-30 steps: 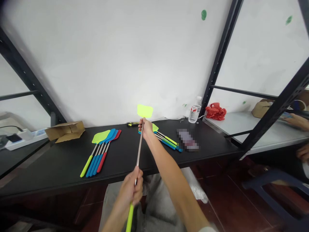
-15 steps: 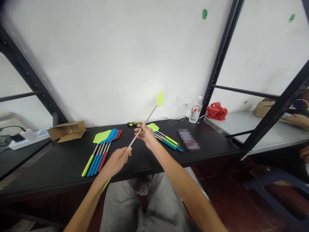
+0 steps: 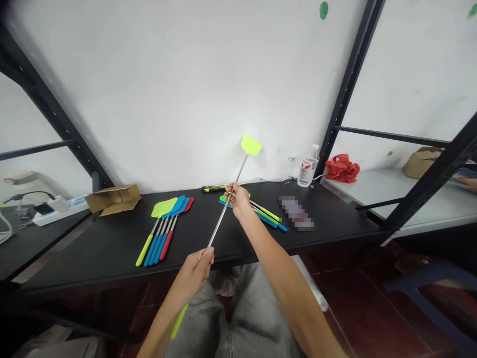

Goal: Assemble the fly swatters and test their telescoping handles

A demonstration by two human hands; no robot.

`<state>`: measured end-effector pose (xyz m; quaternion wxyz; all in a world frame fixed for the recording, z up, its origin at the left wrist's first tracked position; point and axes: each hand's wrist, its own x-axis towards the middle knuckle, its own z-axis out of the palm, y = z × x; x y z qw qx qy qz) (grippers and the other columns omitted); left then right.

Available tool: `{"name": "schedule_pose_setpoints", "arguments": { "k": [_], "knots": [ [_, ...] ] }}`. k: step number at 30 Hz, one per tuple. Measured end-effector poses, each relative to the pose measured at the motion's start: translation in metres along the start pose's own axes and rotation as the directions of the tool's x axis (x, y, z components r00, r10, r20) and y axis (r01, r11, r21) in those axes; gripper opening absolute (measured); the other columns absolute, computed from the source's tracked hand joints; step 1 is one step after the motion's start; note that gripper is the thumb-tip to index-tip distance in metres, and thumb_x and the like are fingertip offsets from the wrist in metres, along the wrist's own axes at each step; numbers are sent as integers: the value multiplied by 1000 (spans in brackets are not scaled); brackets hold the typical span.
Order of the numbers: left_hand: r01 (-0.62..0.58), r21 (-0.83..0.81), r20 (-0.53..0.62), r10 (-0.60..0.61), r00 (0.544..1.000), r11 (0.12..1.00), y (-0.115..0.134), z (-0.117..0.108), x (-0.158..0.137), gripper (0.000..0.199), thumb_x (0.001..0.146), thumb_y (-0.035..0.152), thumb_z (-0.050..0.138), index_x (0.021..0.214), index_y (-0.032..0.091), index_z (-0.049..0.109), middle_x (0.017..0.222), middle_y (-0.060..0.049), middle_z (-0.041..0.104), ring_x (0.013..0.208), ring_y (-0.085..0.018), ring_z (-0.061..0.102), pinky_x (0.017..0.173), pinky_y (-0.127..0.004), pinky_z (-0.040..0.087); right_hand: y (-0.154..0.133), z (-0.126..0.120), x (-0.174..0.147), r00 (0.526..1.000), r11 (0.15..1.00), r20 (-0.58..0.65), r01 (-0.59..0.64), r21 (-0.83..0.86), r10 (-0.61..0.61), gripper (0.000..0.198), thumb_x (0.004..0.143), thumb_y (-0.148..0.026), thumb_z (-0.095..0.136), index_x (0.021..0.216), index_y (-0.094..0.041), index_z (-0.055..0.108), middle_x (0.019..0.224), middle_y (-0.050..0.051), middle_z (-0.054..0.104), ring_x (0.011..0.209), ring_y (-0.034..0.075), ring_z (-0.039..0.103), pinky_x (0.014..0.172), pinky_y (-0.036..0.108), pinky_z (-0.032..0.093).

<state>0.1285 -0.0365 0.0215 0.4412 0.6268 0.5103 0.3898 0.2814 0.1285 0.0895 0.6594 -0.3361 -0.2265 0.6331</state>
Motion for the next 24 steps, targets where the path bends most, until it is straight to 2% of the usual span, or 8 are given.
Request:
{"name": "schedule_pose_setpoints", "arguments": {
  "k": [4, 6, 9, 12, 15, 18, 21, 24],
  "knots": [
    [-92, 363, -52, 119, 992, 927, 2, -13, -3, 46, 96, 53, 33, 69, 20, 49, 57, 1, 51, 55, -14, 49, 55, -24, 31, -4, -12, 5, 999, 1000, -36, 11, 0, -11, 22, 93, -28, 56, 73, -19, 60, 61, -3, 62, 52, 10, 57, 48, 22, 42],
    [-114, 551, -36, 160, 986, 827, 7, -25, 1, 43, 99, 47, 30, 72, 20, 51, 64, -1, 57, 62, -15, 54, 61, -26, 32, -4, -16, 7, 999, 1000, -39, 28, 8, -28, 22, 94, -28, 55, 74, -19, 61, 63, -3, 64, 53, 10, 58, 48, 22, 43],
    [-86, 777, -2, 139, 990, 623, 10, -43, 8, 39, 101, 42, 30, 78, 21, 53, 65, -3, 57, 62, -17, 56, 59, -27, 28, -3, -20, 9, 996, 998, -64, 55, 13, -54, 22, 94, -28, 54, 75, -20, 61, 64, -3, 65, 52, 10, 58, 47, 22, 43],
    [-33, 907, -15, 111, 994, 419, 9, -51, 11, 39, 101, 42, 27, 86, 20, 55, 62, -3, 55, 60, -19, 56, 54, -29, 22, 2, -22, 9, 991, 998, -118, 70, 6, -69, 21, 94, -29, 54, 76, -20, 61, 65, -2, 66, 52, 10, 59, 45, 21, 42],
    [-11, 943, -32, 122, 992, 333, 6, -51, 10, 40, 101, 44, 25, 91, 20, 56, 62, -4, 54, 58, -20, 55, 53, -29, 19, 9, -22, 7, 981, 995, -168, 96, -12, -97, 20, 92, -31, 56, 76, -21, 61, 67, -1, 68, 54, 11, 60, 45, 22, 42],
    [-19, 914, -31, 117, 993, 404, 7, -56, 5, 40, 101, 45, 25, 87, 21, 54, 60, -3, 52, 55, -20, 52, 52, -28, 19, 8, -24, 4, 983, 989, -113, 137, -58, -143, 17, 90, -33, 60, 78, -21, 64, 75, 2, 72, 59, 14, 64, 49, 23, 46],
    [-82, 802, 18, 114, 993, 591, 6, -73, -8, 39, 99, 47, 29, 80, 22, 53, 63, -2, 54, 58, -18, 52, 55, -27, 27, -8, -35, 3, 990, 991, -21, 137, -10, -137, 17, 91, -35, 58, 86, -22, 66, 86, 3, 75, 66, 15, 67, 54, 25, 50],
    [-93, 668, 54, 76, 996, 738, -4, -94, -29, 39, 93, 55, 37, 77, 24, 55, 66, 0, 57, 61, -18, 55, 58, -25, 34, -34, -55, 7, 986, 983, -57, 159, 91, -154, 22, 96, -39, 51, 91, -25, 67, 96, 0, 76, 67, 13, 67, 57, 24, 51]
  ]
}}
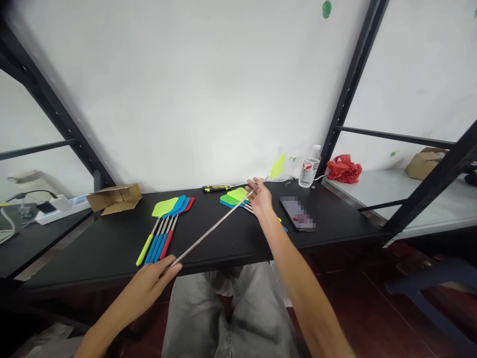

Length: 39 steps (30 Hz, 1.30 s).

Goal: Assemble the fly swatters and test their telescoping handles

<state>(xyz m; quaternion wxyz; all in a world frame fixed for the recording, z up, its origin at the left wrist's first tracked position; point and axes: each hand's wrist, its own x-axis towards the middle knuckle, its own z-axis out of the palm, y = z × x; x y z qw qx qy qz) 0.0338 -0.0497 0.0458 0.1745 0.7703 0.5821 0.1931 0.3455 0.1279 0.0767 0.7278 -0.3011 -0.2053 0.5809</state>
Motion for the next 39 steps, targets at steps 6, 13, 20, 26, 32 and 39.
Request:
{"name": "schedule_pose_setpoints", "arguments": {
  "k": [6, 13, 20, 26, 32, 39],
  "knots": [
    [69, -105, 21, -67, 998, 992, -36, -3, -34, 41, 88, 62, 43, 77, 25, 59, 66, 1, 58, 64, -18, 56, 62, -24, 42, -29, -29, 16, 997, 994, -34, 65, 91, -62, 29, 101, -37, 41, 90, -24, 65, 97, 0, 75, 67, 11, 66, 56, 23, 50],
    [97, -194, 30, -93, 995, 976, -35, 13, -38, 50, 88, 66, 38, 68, 22, 51, 63, 1, 53, 62, -17, 49, 59, -24, 40, -3, -16, 4, 999, 1000, -17, 28, -2, -28, 26, 98, -40, 48, 80, -23, 58, 77, -2, 73, 64, 14, 66, 58, 25, 48],
    [36, -224, 17, -33, 999, 974, -7, 26, -5, 43, 97, 55, 30, 72, 22, 42, 63, 3, 42, 59, -15, 41, 58, -24, 31, 49, 7, -29, 987, 990, 122, -95, -104, 107, 31, 93, -48, 54, 76, -22, 57, 78, 0, 74, 64, 15, 66, 58, 27, 48],
    [1, 98, -113, 10, 994, 995, 14, 24, 50, 37, 100, 45, 25, 79, 23, 46, 61, 1, 47, 58, -17, 49, 58, -26, 25, 76, 25, -37, 971, 975, 160, -149, -164, 176, 38, 91, -56, 52, 76, -22, 56, 83, 2, 76, 66, 15, 67, 58, 26, 47],
    [11, 311, -109, 24, 994, 950, 23, 20, 84, 40, 101, 47, 23, 93, 24, 55, 72, -4, 63, 71, -23, 63, 60, -27, 27, 65, 24, -25, 981, 980, 124, -128, -154, 148, 34, 93, -52, 51, 76, -23, 53, 82, 1, 75, 64, 15, 66, 58, 26, 48],
    [31, 421, -79, 2, 997, 907, 32, 24, 106, 44, 100, 51, 22, 106, 25, 57, 84, -8, 68, 77, -25, 66, 64, -27, 34, 59, 8, -13, 990, 983, 63, -115, -141, 125, 35, 92, -54, 52, 76, -23, 51, 81, 1, 76, 62, 16, 67, 56, 27, 48]
  ]
}}
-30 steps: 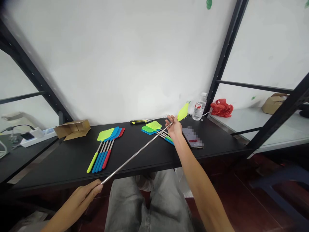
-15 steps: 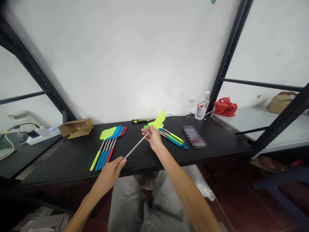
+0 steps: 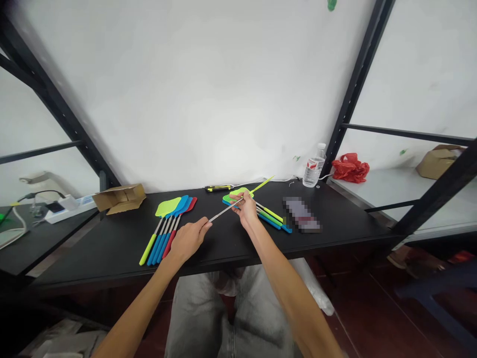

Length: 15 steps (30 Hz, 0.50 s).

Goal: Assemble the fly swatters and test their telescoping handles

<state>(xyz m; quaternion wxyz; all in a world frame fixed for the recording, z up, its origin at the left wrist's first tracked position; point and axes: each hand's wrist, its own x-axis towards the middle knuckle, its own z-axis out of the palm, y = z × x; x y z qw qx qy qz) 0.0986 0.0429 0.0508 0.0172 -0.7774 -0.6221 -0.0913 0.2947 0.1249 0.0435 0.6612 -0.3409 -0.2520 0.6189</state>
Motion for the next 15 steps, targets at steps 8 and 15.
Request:
{"name": "schedule_pose_setpoints", "arguments": {
  "k": [8, 15],
  "knots": [
    [9, -15, -61, -9, 998, 1000, 5, 24, 18, 41, 100, 50, 25, 106, 25, 57, 94, -8, 71, 83, -23, 66, 66, -27, 34, -1, -18, 9, 999, 997, -11, 46, -56, -47, 30, 93, -48, 51, 78, -23, 56, 86, 4, 77, 65, 17, 67, 53, 27, 50],
    [7, -16, -151, -9, 988, 1000, 7, 26, 22, 41, 101, 49, 25, 108, 25, 57, 103, -7, 69, 87, -20, 65, 62, -25, 30, -15, -35, 16, 970, 980, -144, 199, 21, -194, 16, 88, -36, 63, 89, -20, 67, 96, 5, 76, 67, 14, 66, 55, 24, 52]
  ]
}}
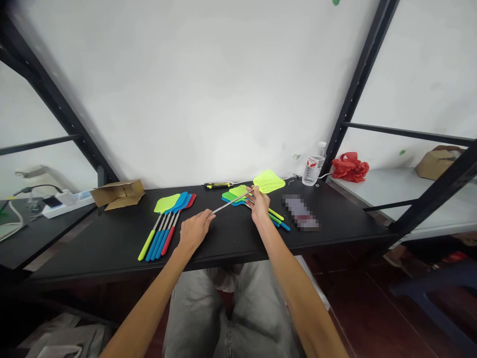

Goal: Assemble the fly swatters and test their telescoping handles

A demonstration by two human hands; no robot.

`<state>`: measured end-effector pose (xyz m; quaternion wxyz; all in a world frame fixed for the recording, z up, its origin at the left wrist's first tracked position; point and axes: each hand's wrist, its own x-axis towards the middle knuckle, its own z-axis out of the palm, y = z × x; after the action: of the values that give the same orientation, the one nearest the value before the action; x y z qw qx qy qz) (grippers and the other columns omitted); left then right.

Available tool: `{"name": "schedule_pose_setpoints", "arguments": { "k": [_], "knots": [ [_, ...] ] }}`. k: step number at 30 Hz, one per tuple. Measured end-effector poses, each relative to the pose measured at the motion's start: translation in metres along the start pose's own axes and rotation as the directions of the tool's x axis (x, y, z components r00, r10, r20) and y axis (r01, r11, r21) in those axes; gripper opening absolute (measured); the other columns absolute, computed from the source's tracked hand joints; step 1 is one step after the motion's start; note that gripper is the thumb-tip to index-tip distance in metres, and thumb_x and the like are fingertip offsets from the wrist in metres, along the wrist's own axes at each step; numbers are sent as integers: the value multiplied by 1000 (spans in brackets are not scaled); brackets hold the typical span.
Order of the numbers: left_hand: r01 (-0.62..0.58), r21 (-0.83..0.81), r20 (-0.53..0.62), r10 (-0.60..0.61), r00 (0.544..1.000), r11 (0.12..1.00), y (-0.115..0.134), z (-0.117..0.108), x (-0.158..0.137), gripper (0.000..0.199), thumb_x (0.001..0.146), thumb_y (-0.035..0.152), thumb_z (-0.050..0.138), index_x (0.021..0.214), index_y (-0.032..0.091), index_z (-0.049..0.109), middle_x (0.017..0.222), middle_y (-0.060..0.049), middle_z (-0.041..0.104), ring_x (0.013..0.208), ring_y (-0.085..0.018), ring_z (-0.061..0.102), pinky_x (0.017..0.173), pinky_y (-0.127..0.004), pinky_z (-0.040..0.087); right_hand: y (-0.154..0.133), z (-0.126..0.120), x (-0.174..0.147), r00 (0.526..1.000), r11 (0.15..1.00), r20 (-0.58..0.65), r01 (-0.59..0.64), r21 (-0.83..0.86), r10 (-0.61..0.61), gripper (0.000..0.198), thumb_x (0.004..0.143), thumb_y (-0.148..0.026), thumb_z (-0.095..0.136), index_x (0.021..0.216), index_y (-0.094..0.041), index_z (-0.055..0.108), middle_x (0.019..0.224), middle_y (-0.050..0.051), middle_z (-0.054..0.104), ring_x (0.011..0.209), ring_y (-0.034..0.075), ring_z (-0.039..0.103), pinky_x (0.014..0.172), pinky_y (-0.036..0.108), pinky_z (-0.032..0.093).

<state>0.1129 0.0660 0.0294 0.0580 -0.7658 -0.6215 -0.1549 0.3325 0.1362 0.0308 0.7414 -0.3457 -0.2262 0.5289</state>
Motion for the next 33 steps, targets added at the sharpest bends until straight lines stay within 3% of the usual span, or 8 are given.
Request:
{"name": "schedule_pose_setpoints", "arguments": {
  "k": [5, 12, 17, 24, 29, 31, 33],
  "knots": [
    [-36, 23, -19, 37, 999, 999, -2, 4, -2, 42, 101, 51, 24, 103, 26, 58, 96, -4, 71, 83, -21, 66, 59, -27, 27, 9, 0, 0, 1000, 1000, 0, 21, 12, -21, 14, 88, -33, 63, 86, -20, 66, 88, 3, 75, 67, 14, 66, 56, 24, 54],
    [-26, 3, 2, 26, 1000, 1000, -2, 5, -2, 44, 101, 51, 23, 104, 27, 59, 94, -5, 72, 84, -22, 67, 65, -27, 34, 15, 1, -7, 992, 1000, 128, -24, 12, 23, 20, 84, -41, 69, 85, -22, 64, 96, 3, 74, 80, 17, 69, 61, 26, 55],
    [15, 4, 8, -15, 1000, 1000, 1, 5, 1, 47, 100, 52, 21, 108, 27, 59, 93, -7, 72, 83, -23, 68, 68, -27, 37, 38, 16, -30, 953, 993, 281, -103, -57, 115, 27, 78, -47, 73, 85, -22, 64, 97, 3, 74, 80, 17, 68, 64, 27, 55],
    [57, -83, -62, -62, 996, 995, 9, 12, 8, 48, 101, 50, 21, 111, 25, 60, 92, -9, 72, 81, -23, 68, 68, -28, 39, 65, 31, -50, 892, 986, 434, -64, -157, 127, 38, 79, -57, 67, 91, -21, 64, 107, 7, 72, 82, 16, 66, 69, 29, 55],
    [-15, -324, -196, -51, 979, 946, 6, 11, 6, 38, 101, 44, 33, 114, 23, 62, 100, -9, 71, 89, -22, 67, 72, -27, 42, 69, 30, -53, 845, 935, 530, 129, -331, 71, 40, 84, -57, 61, 99, -21, 67, 107, 7, 71, 88, 19, 67, 66, 27, 54],
    [-75, -490, -298, -85, 951, 869, 6, 11, 6, 35, 99, 43, 38, 108, 22, 64, 98, -8, 71, 89, -20, 66, 74, -26, 43, 70, 30, -55, 822, 896, 565, 201, -395, 64, 41, 85, -57, 59, 107, -22, 68, 108, 7, 70, 88, 20, 68, 62, 27, 54],
    [-123, -673, -367, -185, 912, 730, 7, 12, 8, 34, 97, 45, 41, 102, 20, 65, 91, -6, 70, 83, -18, 65, 73, -25, 45, 72, 29, -56, 810, 869, 583, 241, -432, 66, 43, 87, -56, 56, 114, -23, 66, 107, 7, 70, 88, 21, 68, 62, 28, 54]
  ]
}}
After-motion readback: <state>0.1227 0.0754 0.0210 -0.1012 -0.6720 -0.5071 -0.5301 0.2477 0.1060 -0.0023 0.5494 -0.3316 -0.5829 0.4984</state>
